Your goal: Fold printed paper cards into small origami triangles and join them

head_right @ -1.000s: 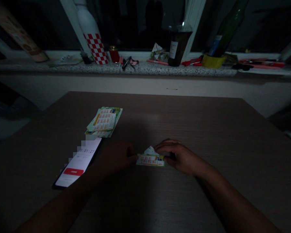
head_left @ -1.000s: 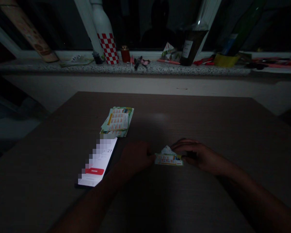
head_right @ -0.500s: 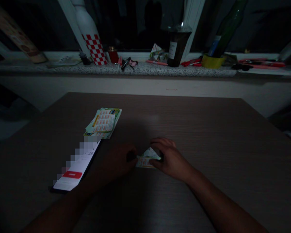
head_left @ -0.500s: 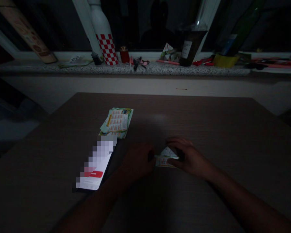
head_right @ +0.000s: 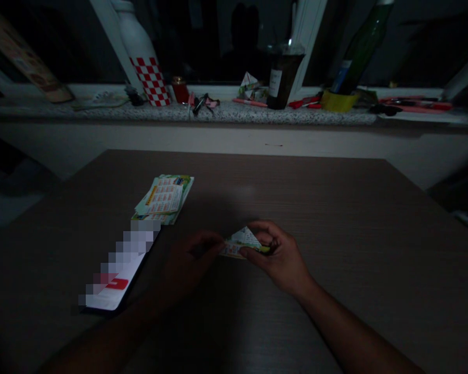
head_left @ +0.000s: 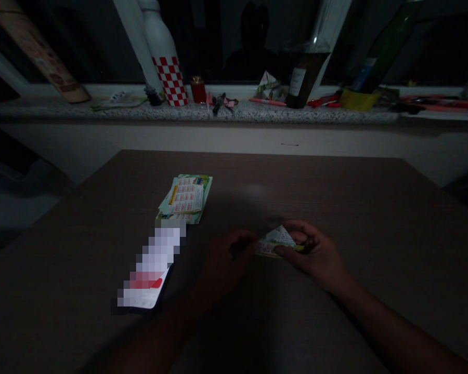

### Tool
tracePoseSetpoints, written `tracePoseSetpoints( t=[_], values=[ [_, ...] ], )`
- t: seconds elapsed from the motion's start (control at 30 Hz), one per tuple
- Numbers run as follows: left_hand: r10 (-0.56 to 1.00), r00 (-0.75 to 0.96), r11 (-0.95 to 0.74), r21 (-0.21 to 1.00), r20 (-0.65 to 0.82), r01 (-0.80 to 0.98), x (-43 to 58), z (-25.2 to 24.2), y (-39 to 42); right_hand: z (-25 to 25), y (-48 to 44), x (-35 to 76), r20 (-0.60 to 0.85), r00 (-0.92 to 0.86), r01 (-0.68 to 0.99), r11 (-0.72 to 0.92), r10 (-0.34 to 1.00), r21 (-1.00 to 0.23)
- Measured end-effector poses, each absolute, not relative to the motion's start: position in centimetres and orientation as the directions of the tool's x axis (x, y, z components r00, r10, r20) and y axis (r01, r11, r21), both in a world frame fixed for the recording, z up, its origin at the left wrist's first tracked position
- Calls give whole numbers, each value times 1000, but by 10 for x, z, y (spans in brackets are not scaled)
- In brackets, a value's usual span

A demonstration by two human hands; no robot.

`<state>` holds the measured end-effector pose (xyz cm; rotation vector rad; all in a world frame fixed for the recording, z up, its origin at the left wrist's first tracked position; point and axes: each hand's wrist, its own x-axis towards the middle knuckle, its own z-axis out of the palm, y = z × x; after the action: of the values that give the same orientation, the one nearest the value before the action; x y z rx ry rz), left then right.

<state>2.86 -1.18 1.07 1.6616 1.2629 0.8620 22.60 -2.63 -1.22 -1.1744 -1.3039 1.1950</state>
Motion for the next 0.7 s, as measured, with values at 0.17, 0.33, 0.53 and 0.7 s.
tracePoseSetpoints(
  t=[0.17,0.33,0.53,0.7],
  values=[
    [990,138,-46,947,1,318,30,12,-13,-9,-31,223,73,4,30,72,997,-997],
    [989,150,-44,948,-4,314,29,8,-12,-11,-31,220,98,15,58,97,995,-994],
    [972,234,-101,931,17,351,30,11,-12,-12,-32,221,126,25,119,122,992,-985],
    [950,311,-85,938,-25,335,29,11,-11,-10,-31,221,123,26,135,118,992,-984]
  ],
)
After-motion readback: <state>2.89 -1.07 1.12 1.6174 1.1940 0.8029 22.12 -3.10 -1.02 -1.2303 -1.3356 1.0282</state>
